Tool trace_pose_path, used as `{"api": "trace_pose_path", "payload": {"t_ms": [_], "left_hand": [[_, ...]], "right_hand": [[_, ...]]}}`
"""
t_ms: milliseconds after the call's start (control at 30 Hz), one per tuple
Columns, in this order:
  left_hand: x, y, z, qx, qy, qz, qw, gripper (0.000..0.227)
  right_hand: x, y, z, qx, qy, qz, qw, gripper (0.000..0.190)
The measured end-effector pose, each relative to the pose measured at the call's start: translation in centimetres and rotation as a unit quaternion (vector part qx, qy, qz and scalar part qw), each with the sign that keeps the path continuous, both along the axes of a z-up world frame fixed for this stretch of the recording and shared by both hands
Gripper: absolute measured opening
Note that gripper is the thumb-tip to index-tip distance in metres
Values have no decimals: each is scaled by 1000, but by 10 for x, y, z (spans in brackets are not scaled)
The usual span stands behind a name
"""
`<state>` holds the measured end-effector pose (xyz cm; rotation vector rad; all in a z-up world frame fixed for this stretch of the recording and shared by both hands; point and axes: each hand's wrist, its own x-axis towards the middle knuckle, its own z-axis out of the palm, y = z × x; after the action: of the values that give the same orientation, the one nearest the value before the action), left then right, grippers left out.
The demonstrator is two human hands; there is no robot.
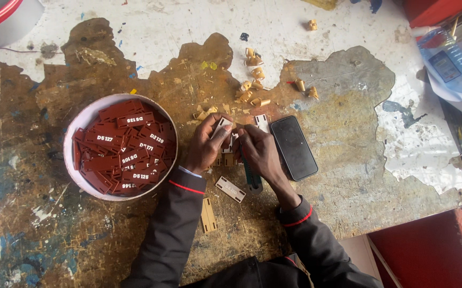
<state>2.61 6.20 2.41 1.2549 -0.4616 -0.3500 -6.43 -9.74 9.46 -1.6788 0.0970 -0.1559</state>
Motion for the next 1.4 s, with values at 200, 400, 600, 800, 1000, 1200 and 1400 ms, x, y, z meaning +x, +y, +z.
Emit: {"api": "trace_pose_path", "payload": {"t_ms": [200, 400, 600, 800, 1000, 1200, 1400], "left_hand": [[-5, 1, 10, 11, 16, 6, 1000, 18], [-6, 6, 24, 39, 8, 13, 999, 19], [-5, 1, 11, 32, 7, 20, 999, 16], [-9, -3, 13, 22, -6, 27, 999, 16], [-7, -7, 5, 8, 4, 28, 1000, 15], [-11, -6, 10, -8, -7, 33, 999, 15], [-13, -2, 8, -13, -5, 35, 999, 15]], "right_hand": [[2, -7, -24, 15, -1, 15, 1000, 30], [3, -8, -26, 20, -16, 10, 1000, 31], [1, -4, -24, 16, -27, 19, 999, 30], [-4, 4, -4, 3, -35, 6, 999, 31], [-4, 4, -8, 4, -21, -6, 1000, 34], [-5, 9, -4, 13, -21, -17, 1000, 33], [-6, 9, -6, -3, -35, -8, 999, 34]]}}
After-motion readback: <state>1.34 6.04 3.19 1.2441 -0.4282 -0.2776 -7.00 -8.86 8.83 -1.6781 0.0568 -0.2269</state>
